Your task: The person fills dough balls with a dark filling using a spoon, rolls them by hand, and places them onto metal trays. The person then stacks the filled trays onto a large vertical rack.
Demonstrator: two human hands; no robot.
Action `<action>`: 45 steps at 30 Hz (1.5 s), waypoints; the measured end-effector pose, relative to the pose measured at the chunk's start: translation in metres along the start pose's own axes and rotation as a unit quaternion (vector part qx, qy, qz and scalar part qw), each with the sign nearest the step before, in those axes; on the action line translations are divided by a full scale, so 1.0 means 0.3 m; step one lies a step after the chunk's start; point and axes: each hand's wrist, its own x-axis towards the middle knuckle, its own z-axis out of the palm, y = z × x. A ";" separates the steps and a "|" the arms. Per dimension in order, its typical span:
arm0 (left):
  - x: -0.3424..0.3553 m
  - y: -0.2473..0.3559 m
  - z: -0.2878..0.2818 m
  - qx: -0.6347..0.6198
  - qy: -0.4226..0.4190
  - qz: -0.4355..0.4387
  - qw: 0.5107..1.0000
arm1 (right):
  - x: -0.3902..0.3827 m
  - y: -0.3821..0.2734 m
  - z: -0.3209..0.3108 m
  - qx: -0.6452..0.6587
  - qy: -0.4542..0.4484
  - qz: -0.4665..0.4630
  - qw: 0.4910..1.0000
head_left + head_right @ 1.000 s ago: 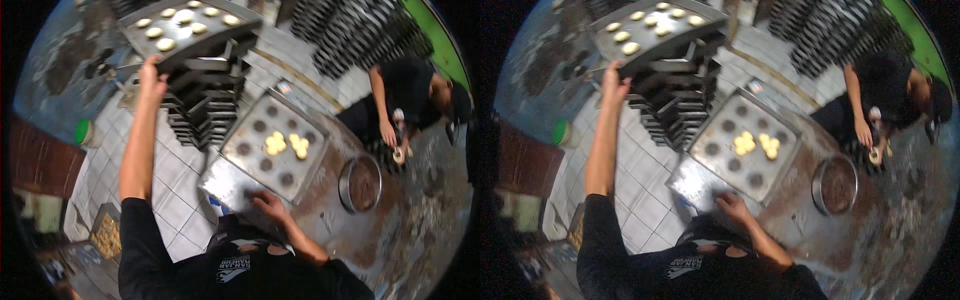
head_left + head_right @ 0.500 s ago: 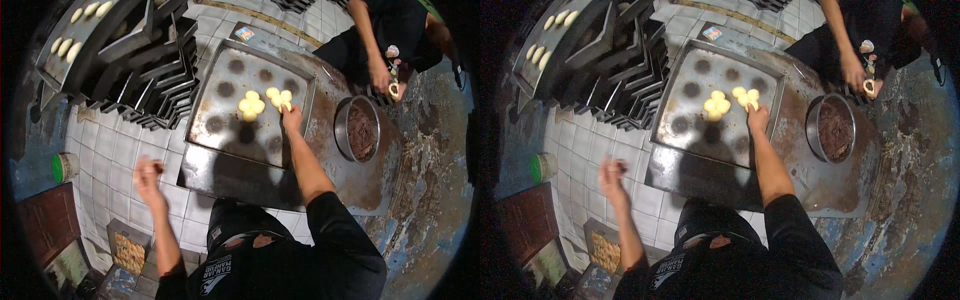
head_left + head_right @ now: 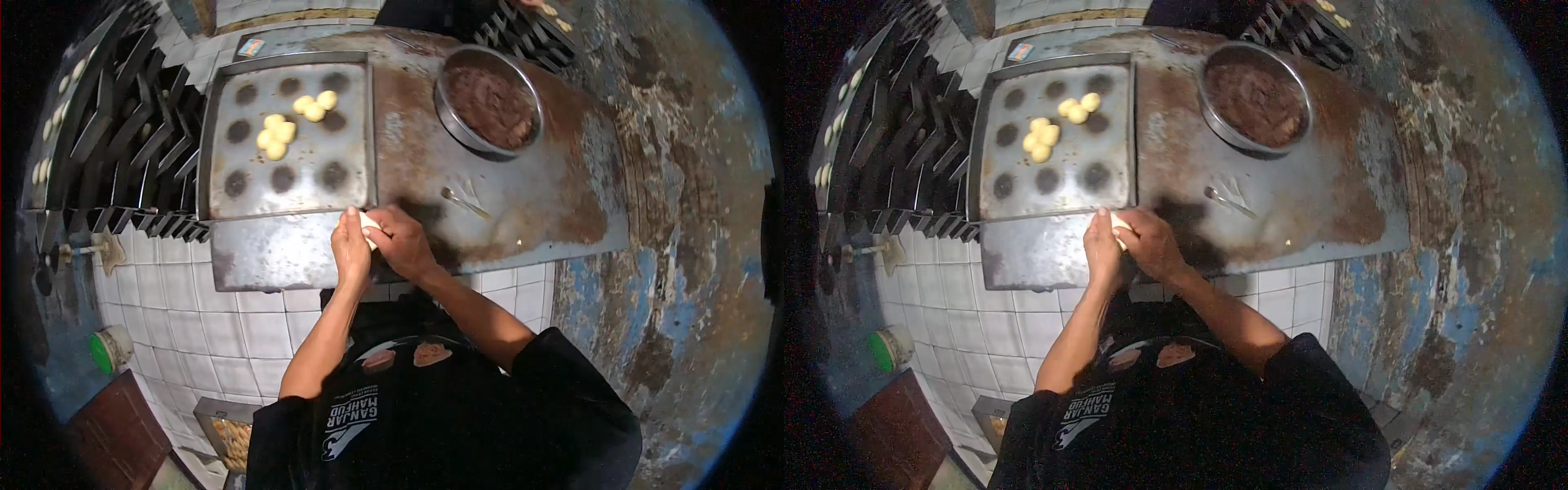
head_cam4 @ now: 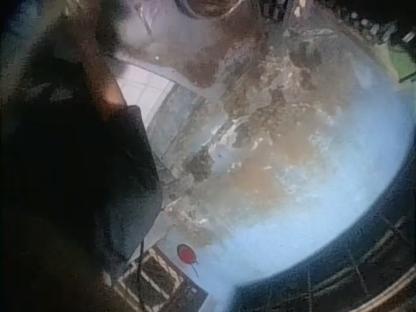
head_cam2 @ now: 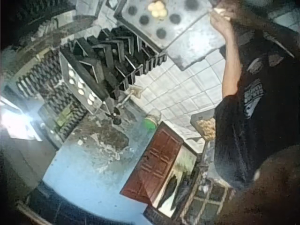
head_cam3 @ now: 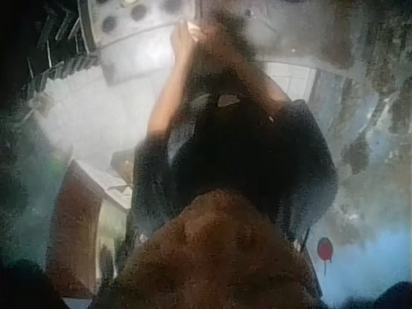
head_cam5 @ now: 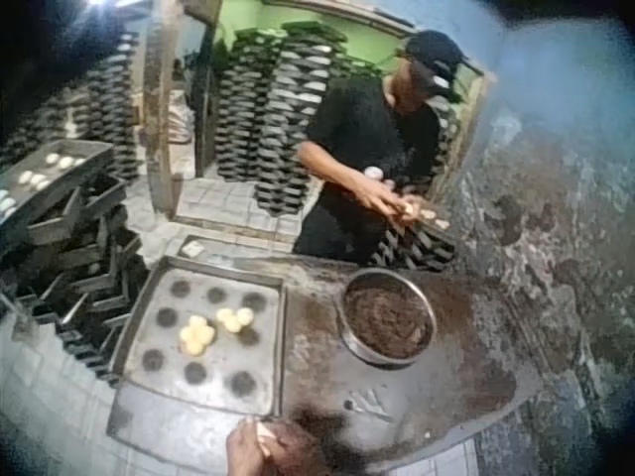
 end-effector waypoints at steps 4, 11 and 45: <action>-0.148 -0.095 0.214 0.022 -0.001 0.049 0.999 | -0.150 0.166 -0.198 0.227 -0.089 0.200 0.949; -0.336 -0.244 0.478 0.016 -0.010 0.104 0.994 | -0.240 0.171 -0.585 0.327 -0.059 0.221 0.917; 0.349 -0.004 0.735 0.268 -0.157 0.189 0.932 | 0.550 0.786 -0.934 -0.242 0.009 0.095 0.966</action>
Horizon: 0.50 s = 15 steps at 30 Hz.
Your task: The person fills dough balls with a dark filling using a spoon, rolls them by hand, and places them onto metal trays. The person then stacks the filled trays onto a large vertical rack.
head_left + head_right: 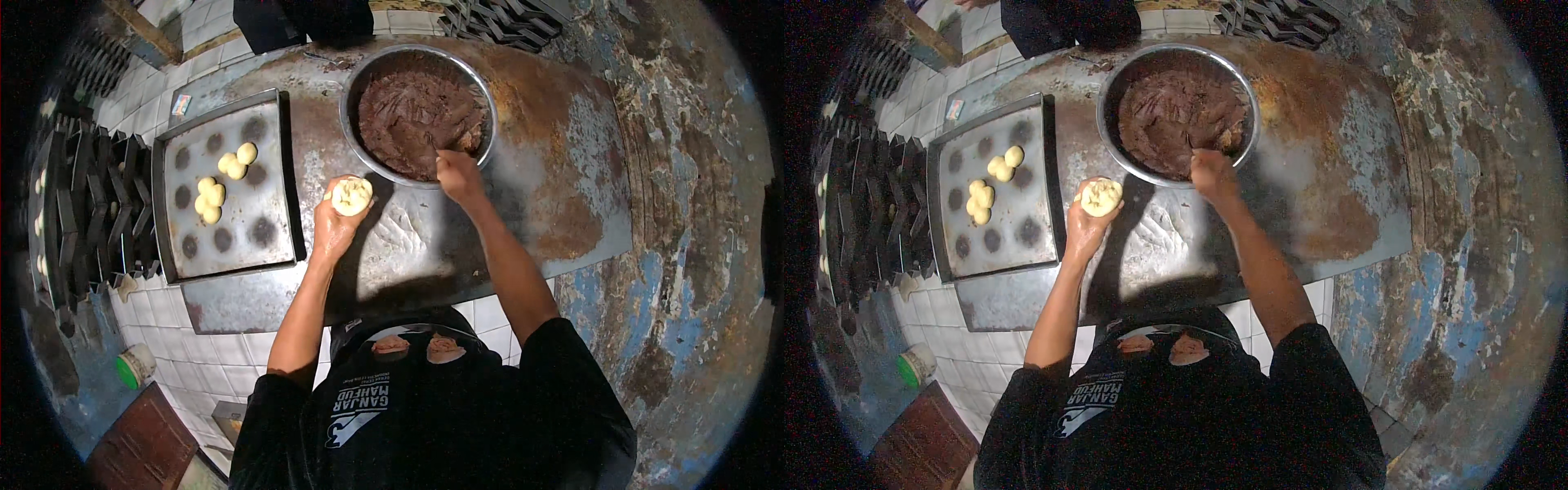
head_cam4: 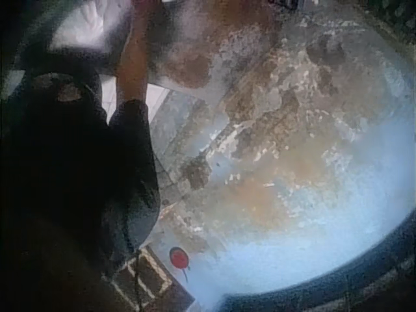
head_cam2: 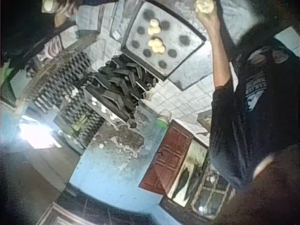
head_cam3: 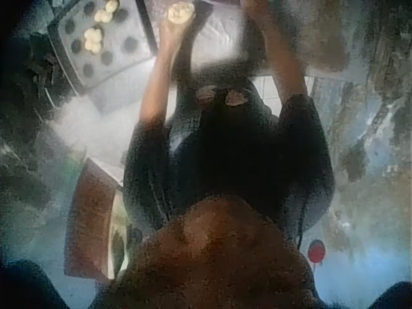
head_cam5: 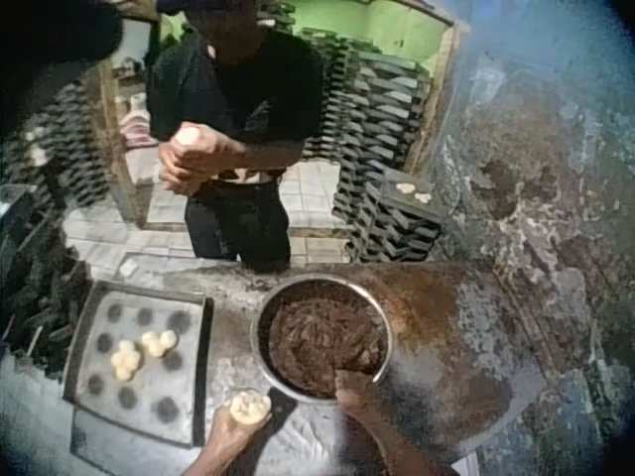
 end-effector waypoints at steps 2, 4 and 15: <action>0.027 -0.043 -0.017 0.014 0.028 0.008 0.999 | 0.022 -0.119 -0.108 0.229 -0.180 0.225 0.930; 0.046 -0.081 -0.004 0.052 0.072 0.079 0.993 | -0.022 -0.174 -0.164 0.252 -0.224 0.191 0.922; -0.184 -0.183 0.082 0.298 0.118 -0.046 0.946 | -0.532 -0.221 -0.056 -0.072 -0.079 -0.287 0.952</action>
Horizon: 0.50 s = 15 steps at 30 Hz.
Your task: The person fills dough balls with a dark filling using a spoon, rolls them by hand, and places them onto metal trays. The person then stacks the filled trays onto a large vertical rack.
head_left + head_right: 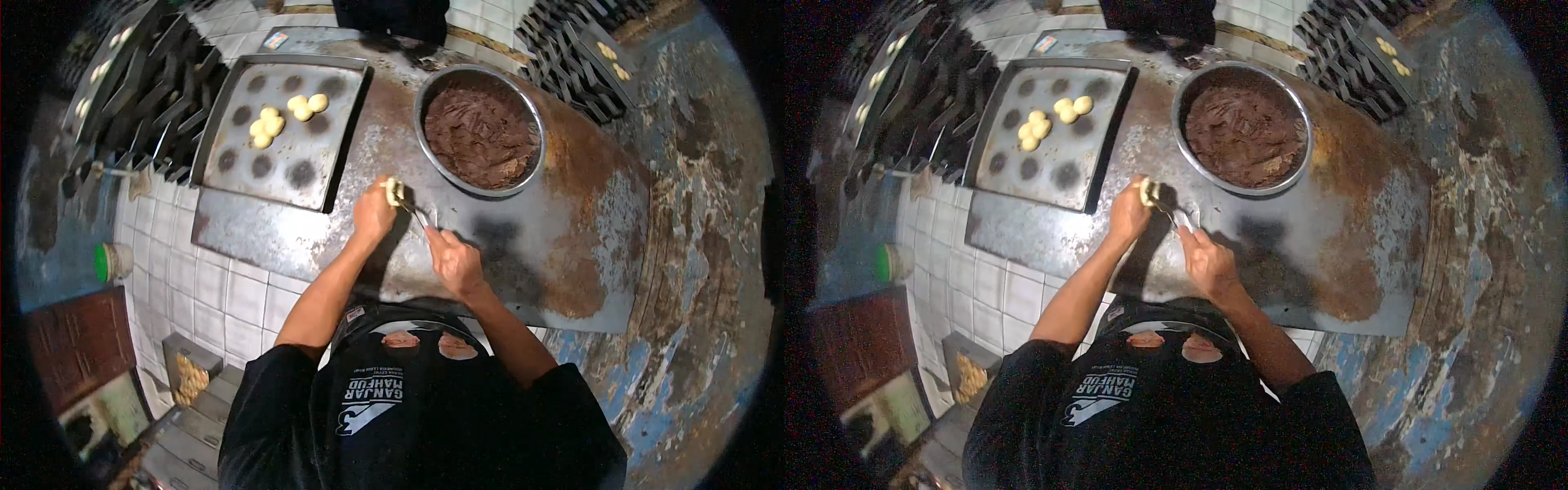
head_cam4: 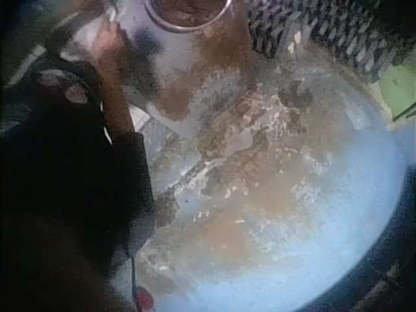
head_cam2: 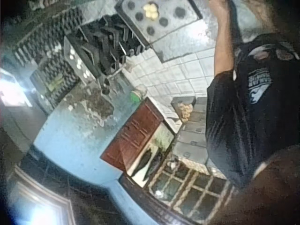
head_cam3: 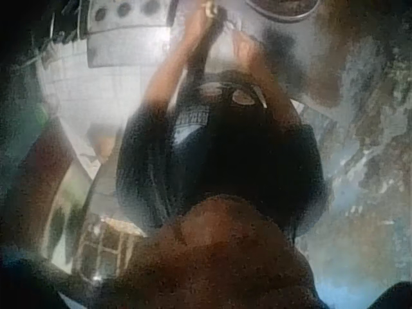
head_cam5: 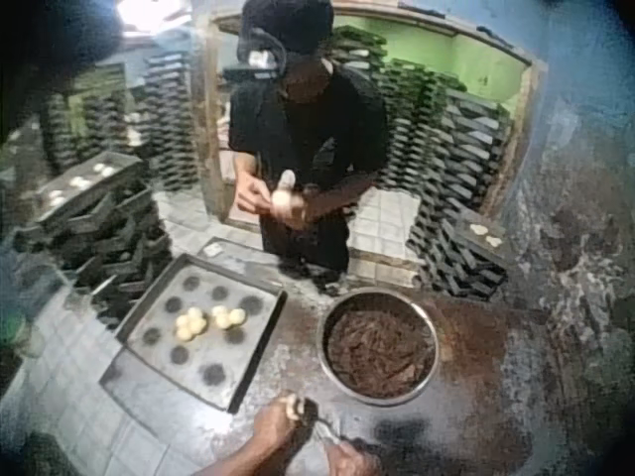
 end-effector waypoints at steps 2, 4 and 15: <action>-0.070 -0.072 0.007 -0.039 0.028 -0.115 0.992 | -0.060 0.048 0.021 0.042 -0.104 0.029 0.993; -0.168 -0.128 0.007 -0.306 -0.031 -0.075 0.949 | -0.067 0.071 0.054 0.063 -0.137 0.042 0.988; -0.702 0.120 -0.057 -0.420 0.004 -0.098 0.902 | -0.170 -0.220 -0.073 0.408 -0.070 -0.160 0.896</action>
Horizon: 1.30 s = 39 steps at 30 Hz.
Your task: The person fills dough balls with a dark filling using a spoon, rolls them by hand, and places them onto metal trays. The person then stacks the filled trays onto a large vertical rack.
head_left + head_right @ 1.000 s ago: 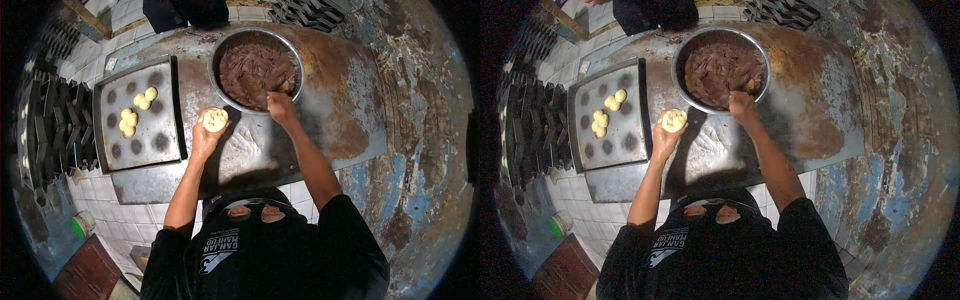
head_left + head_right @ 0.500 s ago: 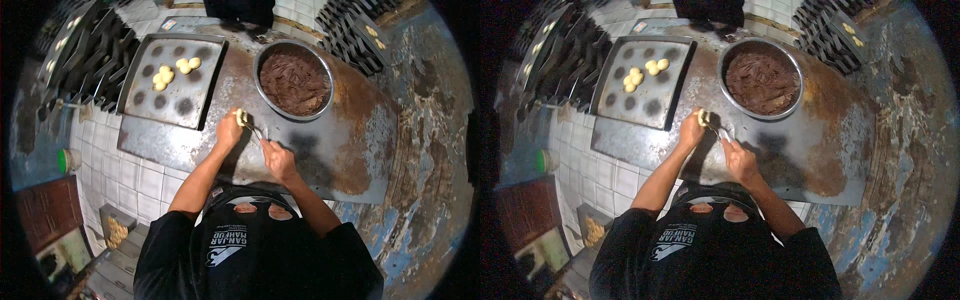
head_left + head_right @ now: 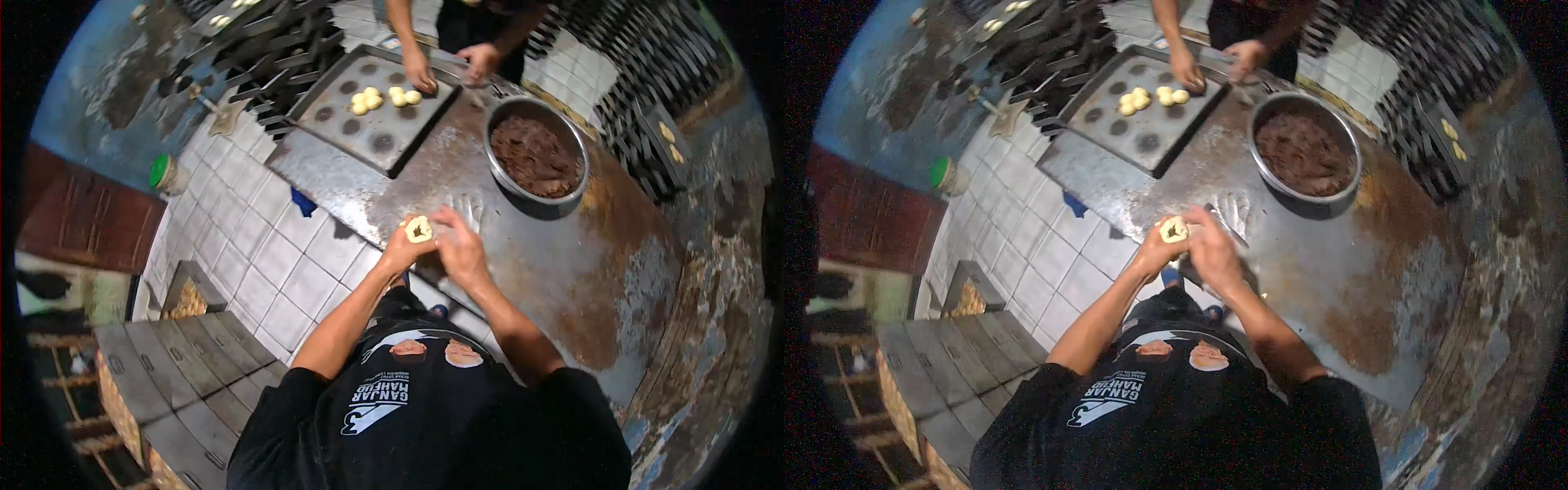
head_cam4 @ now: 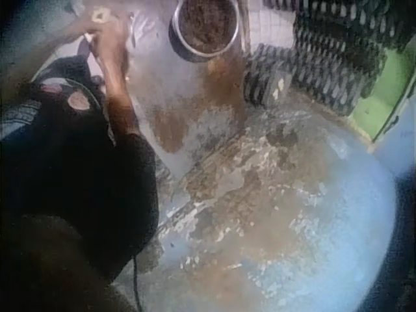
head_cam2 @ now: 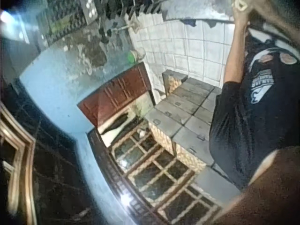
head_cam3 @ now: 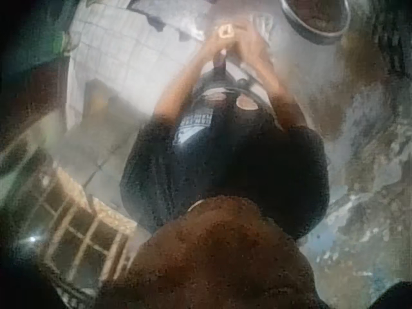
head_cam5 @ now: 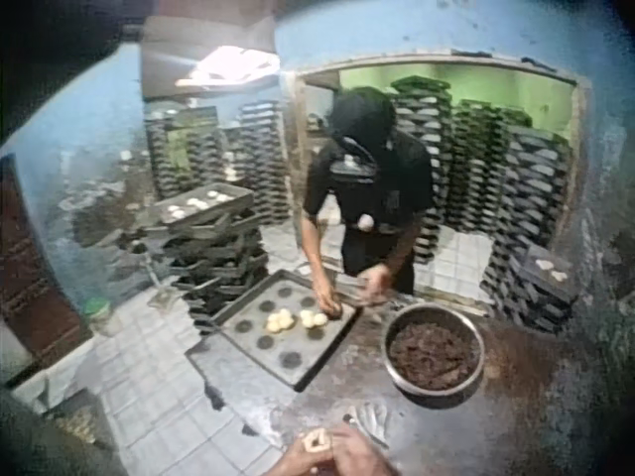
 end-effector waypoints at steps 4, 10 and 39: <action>-0.139 -0.003 -0.054 -0.011 0.055 0.088 0.995 | -0.020 -0.020 0.105 0.106 0.086 0.183 0.974; -0.335 0.041 -0.170 0.163 0.202 0.117 0.959 | 0.006 -0.250 0.220 -0.198 -0.145 -0.114 0.963; -0.570 -0.122 -0.595 0.440 -0.001 0.222 0.870 | -0.028 -0.392 0.624 -0.010 -0.259 0.157 0.953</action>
